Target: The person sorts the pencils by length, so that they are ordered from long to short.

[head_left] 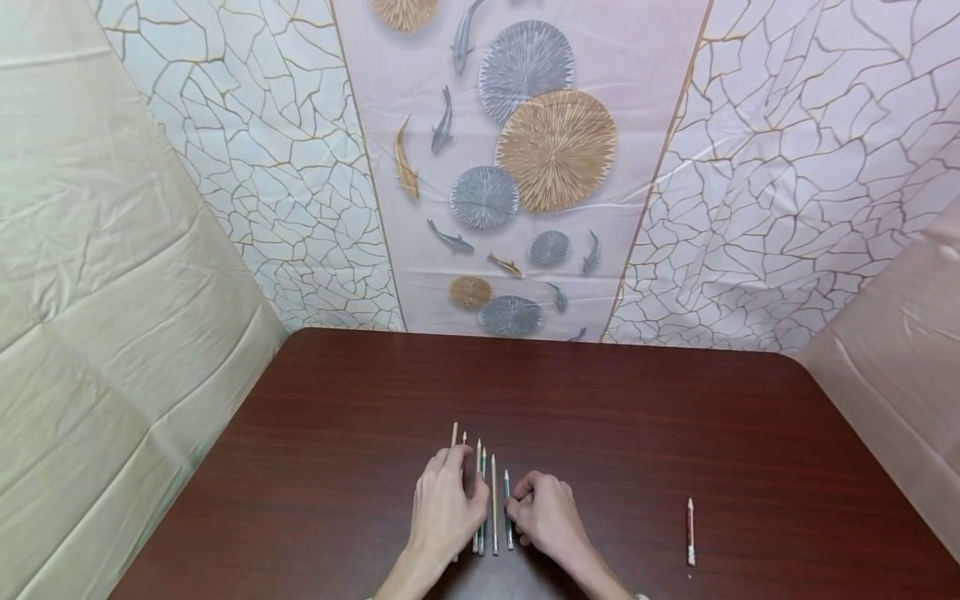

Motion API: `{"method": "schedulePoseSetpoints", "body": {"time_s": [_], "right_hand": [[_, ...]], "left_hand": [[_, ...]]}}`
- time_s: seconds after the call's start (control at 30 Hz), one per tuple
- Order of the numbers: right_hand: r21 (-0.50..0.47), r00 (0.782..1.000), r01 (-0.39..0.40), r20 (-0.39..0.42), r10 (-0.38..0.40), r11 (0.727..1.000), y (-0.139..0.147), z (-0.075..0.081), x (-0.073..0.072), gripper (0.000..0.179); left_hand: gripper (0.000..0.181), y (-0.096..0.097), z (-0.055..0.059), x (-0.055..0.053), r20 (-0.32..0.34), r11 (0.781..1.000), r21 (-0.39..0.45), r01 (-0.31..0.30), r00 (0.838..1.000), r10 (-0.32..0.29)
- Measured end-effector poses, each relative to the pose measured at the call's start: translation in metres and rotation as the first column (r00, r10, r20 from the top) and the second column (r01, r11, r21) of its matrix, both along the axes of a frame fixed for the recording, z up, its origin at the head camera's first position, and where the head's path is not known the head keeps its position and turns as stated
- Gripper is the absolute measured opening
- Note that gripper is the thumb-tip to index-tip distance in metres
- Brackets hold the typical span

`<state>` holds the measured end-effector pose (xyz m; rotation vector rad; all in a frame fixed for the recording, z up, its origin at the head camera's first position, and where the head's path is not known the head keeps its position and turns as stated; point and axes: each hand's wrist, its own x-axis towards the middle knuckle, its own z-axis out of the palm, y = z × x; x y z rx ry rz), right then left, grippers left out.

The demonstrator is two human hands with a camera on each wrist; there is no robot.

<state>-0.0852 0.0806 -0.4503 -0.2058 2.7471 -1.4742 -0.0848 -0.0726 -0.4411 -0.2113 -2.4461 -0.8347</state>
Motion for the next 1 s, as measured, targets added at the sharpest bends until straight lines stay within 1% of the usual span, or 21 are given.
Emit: {"method": "schedulePoseSetpoints", "body": {"time_s": [0.13,0.27,0.4,0.53,0.6,0.73,0.9,1.0], "right_hand": [[0.01,1.0,0.01,-0.013,-0.01,1.0,0.007,0.006,0.004,0.011],[0.1,0.995,0.073,-0.069,-0.066,0.992,0.019,0.013,0.008,0.011],[0.198,0.983,0.16,-0.118,-0.139,0.967,0.034,0.021,0.011,0.012],[0.251,0.966,0.246,-0.146,-0.215,0.936,0.054,0.029,0.012,0.015],[0.274,0.953,0.289,-0.17,-0.25,0.917,0.065,0.033,0.012,0.016],[0.335,0.927,0.368,-0.205,-0.314,0.867,0.089,0.039,0.013,0.02],[0.406,0.905,0.424,-0.219,-0.364,0.81,0.118,0.04,0.017,0.027],[0.443,0.907,0.421,-0.175,-0.384,0.791,0.134,0.04,0.018,0.034]], "left_hand": [[0.03,0.0,0.0,0.0,-0.009,1.0,0.001,0.005,1.0,-0.005],[0.03,-0.001,-0.001,0.001,-0.018,1.0,0.003,0.01,1.0,-0.01],[0.03,-0.001,-0.002,0.001,-0.008,1.0,0.001,0.021,1.0,-0.021],[0.03,-0.002,-0.001,0.002,-0.001,1.0,-0.004,0.025,1.0,-0.025],[0.031,-0.003,-0.001,0.002,-0.005,1.0,-0.005,0.019,1.0,-0.019],[0.032,-0.005,0.001,0.003,-0.013,1.0,-0.008,0.018,1.0,-0.018],[0.032,-0.006,0.002,0.002,-0.023,1.0,-0.014,0.016,1.0,-0.017],[0.032,-0.008,0.002,0.002,-0.025,1.0,-0.017,0.012,1.0,-0.012]]}}
